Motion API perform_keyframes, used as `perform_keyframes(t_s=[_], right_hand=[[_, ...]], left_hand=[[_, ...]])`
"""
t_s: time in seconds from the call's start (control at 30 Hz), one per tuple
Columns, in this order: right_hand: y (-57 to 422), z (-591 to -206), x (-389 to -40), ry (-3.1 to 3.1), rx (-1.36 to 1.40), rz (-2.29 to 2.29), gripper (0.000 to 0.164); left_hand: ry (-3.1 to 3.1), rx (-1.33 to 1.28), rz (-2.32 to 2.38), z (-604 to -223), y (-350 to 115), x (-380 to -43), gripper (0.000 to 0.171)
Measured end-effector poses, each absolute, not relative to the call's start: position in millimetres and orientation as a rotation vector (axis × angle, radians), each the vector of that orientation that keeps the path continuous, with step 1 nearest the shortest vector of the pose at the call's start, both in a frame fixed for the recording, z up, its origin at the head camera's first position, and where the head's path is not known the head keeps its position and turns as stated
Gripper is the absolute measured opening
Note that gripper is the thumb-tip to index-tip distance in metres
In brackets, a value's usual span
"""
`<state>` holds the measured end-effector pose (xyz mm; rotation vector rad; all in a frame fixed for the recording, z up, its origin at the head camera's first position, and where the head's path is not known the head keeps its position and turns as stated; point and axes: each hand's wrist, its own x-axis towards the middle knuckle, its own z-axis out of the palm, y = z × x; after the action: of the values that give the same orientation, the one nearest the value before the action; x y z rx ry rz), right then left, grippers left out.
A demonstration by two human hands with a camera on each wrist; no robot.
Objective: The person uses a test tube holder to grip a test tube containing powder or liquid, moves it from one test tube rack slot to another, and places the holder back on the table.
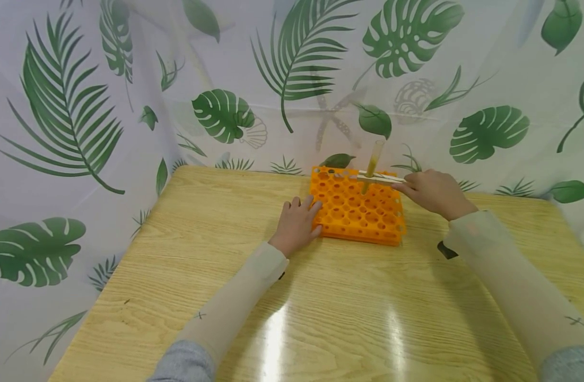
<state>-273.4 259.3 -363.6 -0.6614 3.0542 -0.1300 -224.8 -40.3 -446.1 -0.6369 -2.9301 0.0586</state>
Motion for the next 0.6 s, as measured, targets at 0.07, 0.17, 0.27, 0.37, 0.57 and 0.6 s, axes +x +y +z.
perform_keyframes(t_s=[0.07, 0.17, 0.27, 0.37, 0.57, 0.6], right_hand=[[259.0, -363.6, -273.3, 3.054, -0.664, -0.134, 0.052], [258.3, -364.2, -273.6, 3.056, -0.673, -0.134, 0.051], [258.0, -365.3, -274.0, 3.061, -0.682, -0.126, 0.050], [258.0, -366.6, -274.5, 3.069, -0.691, -0.118, 0.049], [257.8, -367.7, -274.2, 3.071, -0.688, -0.119, 0.049], [257.6, -367.6, -273.9, 3.069, -0.687, -0.120, 0.049]], left_hand=[[-2.926, -0.636, 0.058, -445.6, -40.6, -224.7, 0.051], [-2.917, -0.637, 0.057, -445.5, -41.2, -224.6, 0.051], [-2.912, -0.639, 0.055, -446.4, -41.5, -224.9, 0.051], [-2.914, -0.642, 0.052, -447.8, -41.4, -225.6, 0.050], [-2.917, -0.640, 0.053, -448.4, -41.1, -226.3, 0.051], [-2.916, -0.640, 0.056, -448.4, -41.2, -226.4, 0.051]])
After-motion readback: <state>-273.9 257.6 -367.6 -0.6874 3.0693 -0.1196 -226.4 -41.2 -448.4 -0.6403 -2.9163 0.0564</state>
